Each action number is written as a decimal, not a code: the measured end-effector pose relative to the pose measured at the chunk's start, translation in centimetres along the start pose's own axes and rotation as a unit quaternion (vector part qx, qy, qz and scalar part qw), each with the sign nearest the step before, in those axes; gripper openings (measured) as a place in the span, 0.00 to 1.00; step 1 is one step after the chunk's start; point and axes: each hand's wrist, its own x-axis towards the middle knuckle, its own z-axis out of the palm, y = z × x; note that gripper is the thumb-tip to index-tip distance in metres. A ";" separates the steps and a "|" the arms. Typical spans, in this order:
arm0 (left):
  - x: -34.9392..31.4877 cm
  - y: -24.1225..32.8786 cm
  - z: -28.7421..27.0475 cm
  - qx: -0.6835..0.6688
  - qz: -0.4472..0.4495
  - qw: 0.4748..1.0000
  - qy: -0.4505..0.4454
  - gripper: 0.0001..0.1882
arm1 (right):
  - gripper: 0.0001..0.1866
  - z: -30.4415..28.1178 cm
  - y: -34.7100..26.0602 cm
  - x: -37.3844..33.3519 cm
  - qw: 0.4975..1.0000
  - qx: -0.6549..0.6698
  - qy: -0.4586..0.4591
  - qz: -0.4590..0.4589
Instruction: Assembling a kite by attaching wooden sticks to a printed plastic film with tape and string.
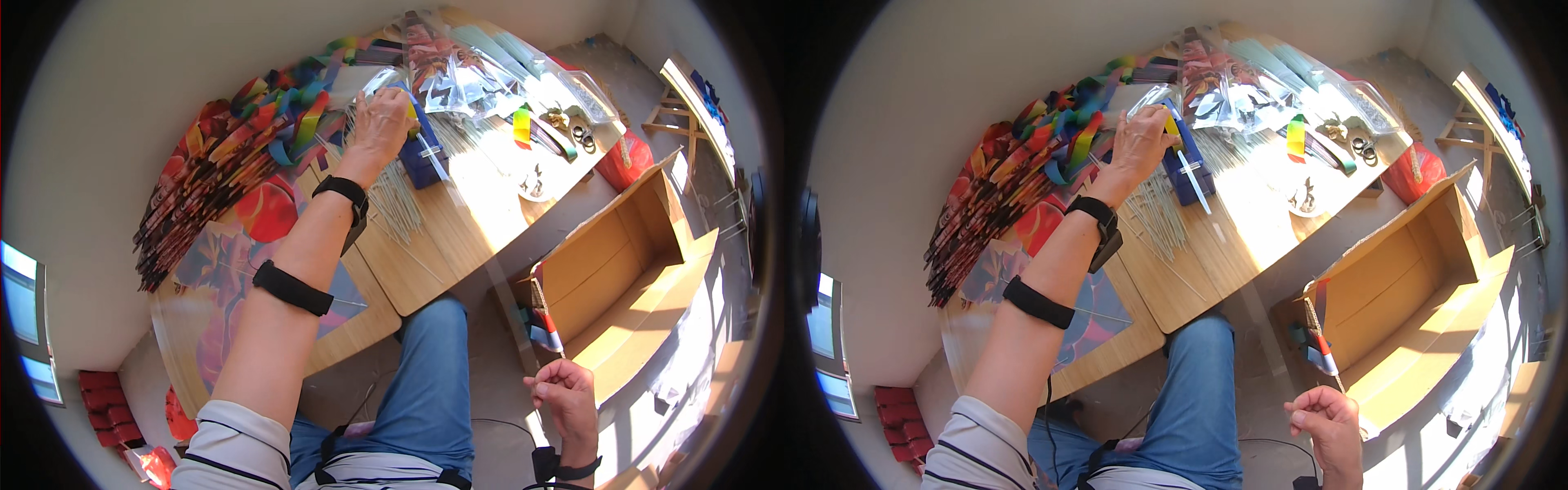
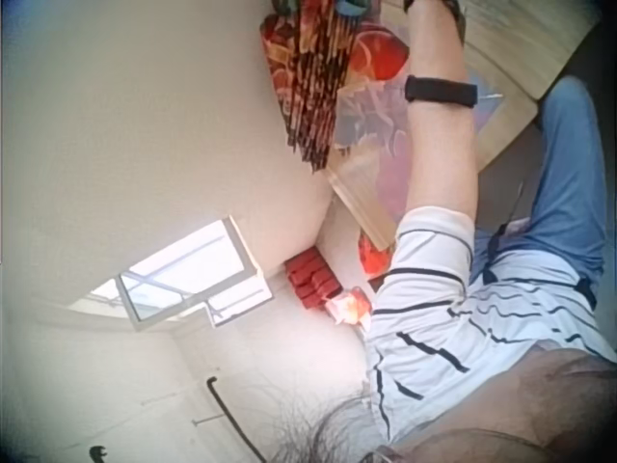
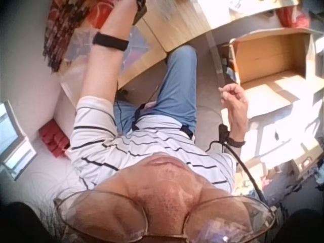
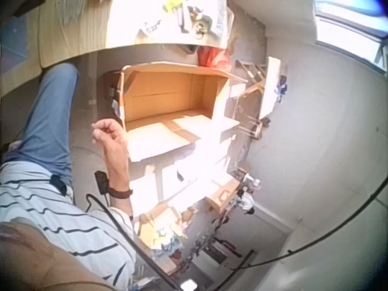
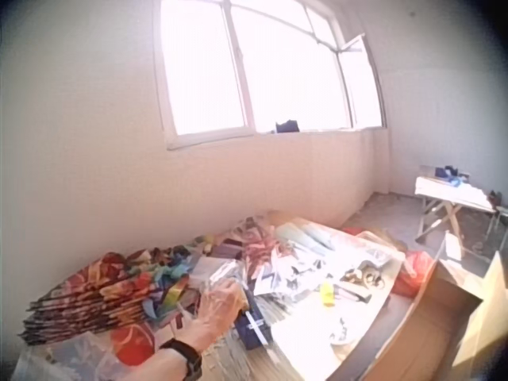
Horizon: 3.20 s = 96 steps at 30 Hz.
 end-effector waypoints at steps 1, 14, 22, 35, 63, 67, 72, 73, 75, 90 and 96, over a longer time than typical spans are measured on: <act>-0.1 -0.1 0.1 0.000 0.000 1.000 -0.001 0.20 | 0.06 -0.1 0.3 0.2 1.000 0.000 0.000 0.001; -1.5 0.7 1.2 -0.077 -0.057 0.986 0.135 0.22 | 0.05 -0.8 4.9 4.9 0.998 -0.062 -0.012 0.030; -7.2 6.7 0.4 -0.651 -0.491 0.579 0.005 0.07 | 0.06 -1.6 5.8 6.1 0.998 -0.047 -0.007 0.035; -5.2 8.1 3.6 -0.745 -0.582 0.309 0.101 0.06 | 0.06 -1.9 6.6 6.7 0.998 -0.040 -0.018 0.039; -25.1 2.1 -22.9 -0.890 -0.144 0.432 0.017 0.06 | 0.05 3.2 7.5 3.4 0.966 -0.212 -0.139 -0.043; -32.4 -1.6 -26.5 -0.859 -0.157 0.470 0.129 0.06 | 0.04 7.6 6.7 2.7 0.941 -0.258 -0.200 -0.085; -41.9 -4.8 -29.5 -0.792 -0.200 0.529 0.231 0.08 | 0.03 13.1 6.0 2.9 0.905 -0.306 -0.282 -0.087; -43.4 -5.1 -29.9 -0.779 -0.221 0.530 0.252 0.08 | 0.03 13.8 6.3 3.1 0.901 -0.310 -0.290 -0.090; -46.0 -5.3 -30.7 -0.759 -0.252 0.528 0.285 0.08 | 0.04 15.5 6.4 3.4 0.885 -0.332 -0.315 -0.087; -57.6 -8.0 -29.2 -0.626 -0.404 0.520 0.418 0.06 | 0.05 25.5 7.6 3.6 0.845 -0.387 -0.358 -0.091; -60.6 -9.4 -28.4 -0.560 -0.462 0.567 0.388 0.06 | 0.02 26.2 8.2 5.9 0.829 -0.403 -0.375 -0.098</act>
